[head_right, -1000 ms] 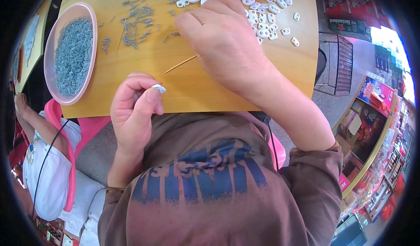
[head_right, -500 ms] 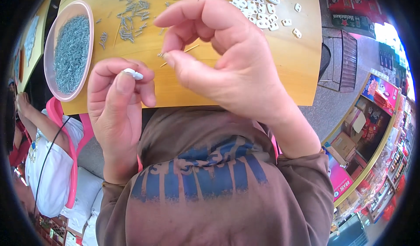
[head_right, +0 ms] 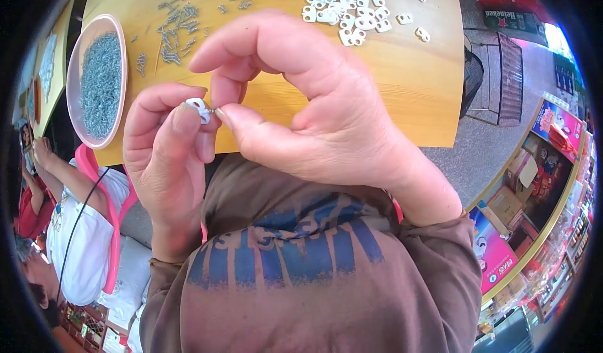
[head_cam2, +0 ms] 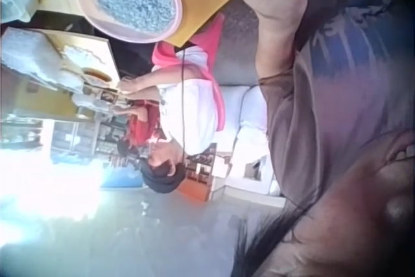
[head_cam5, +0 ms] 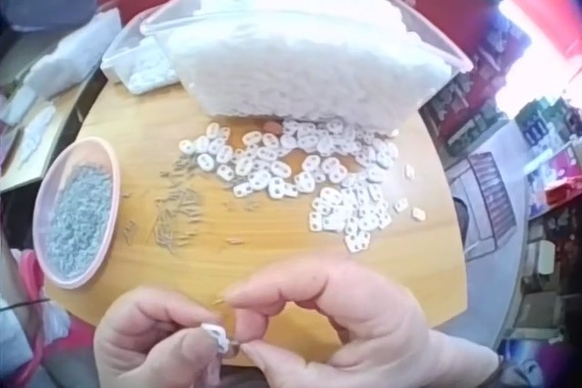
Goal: Assembling small hardware components by manually inserting springs into plastic housings using a needle tool.
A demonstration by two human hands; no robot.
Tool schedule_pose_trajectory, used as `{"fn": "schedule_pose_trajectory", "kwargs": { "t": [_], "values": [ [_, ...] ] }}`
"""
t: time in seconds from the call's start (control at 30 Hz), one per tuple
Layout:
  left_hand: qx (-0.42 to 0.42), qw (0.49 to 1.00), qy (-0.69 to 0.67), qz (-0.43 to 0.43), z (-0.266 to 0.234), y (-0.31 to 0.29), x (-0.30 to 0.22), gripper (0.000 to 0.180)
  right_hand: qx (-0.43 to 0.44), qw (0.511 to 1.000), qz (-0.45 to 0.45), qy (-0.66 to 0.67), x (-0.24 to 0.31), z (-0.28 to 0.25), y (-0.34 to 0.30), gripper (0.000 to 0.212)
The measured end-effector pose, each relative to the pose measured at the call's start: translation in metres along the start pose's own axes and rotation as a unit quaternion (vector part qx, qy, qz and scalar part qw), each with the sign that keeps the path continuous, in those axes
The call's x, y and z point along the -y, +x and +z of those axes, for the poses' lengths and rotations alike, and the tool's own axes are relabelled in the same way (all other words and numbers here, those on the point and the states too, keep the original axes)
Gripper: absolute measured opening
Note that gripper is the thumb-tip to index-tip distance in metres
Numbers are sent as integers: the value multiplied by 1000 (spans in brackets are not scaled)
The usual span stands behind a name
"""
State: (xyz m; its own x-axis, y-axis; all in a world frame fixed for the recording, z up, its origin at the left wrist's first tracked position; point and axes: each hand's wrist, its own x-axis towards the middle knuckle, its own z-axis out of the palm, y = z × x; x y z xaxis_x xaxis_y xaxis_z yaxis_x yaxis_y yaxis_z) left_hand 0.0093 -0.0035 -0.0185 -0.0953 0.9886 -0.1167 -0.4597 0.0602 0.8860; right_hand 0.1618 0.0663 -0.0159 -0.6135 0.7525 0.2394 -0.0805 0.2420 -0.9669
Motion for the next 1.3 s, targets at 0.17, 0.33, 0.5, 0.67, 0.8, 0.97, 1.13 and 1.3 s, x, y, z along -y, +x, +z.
{"fn": "schedule_pose_trajectory", "kwargs": {
  "t": [0.17,0.33,0.5,0.67,0.8,0.97,1.13,1.3],
  "values": [
    [-7,1000,10,-7,-3,1,1,16,4,1000,-8,-7,-4,-1,0,37],
    [-27,999,38,-14,-1,1,-2,16,5,1000,-5,-18,-5,0,1,37],
    [-19,999,29,-8,-3,1,2,16,3,1000,13,-20,-3,2,2,36],
    [-19,996,81,19,-5,-1,5,15,8,1000,19,-21,-4,2,1,36],
    [-13,952,269,149,-9,-1,12,15,19,997,53,-45,-2,2,3,34],
    [-55,987,147,39,-4,-5,10,16,0,994,106,19,-1,6,1,31],
    [-61,995,78,20,-5,-3,11,17,-39,991,107,63,-2,11,-3,31],
    [-61,997,37,9,-5,-2,11,18,-56,992,102,49,-2,14,-5,31]
  ]
}}
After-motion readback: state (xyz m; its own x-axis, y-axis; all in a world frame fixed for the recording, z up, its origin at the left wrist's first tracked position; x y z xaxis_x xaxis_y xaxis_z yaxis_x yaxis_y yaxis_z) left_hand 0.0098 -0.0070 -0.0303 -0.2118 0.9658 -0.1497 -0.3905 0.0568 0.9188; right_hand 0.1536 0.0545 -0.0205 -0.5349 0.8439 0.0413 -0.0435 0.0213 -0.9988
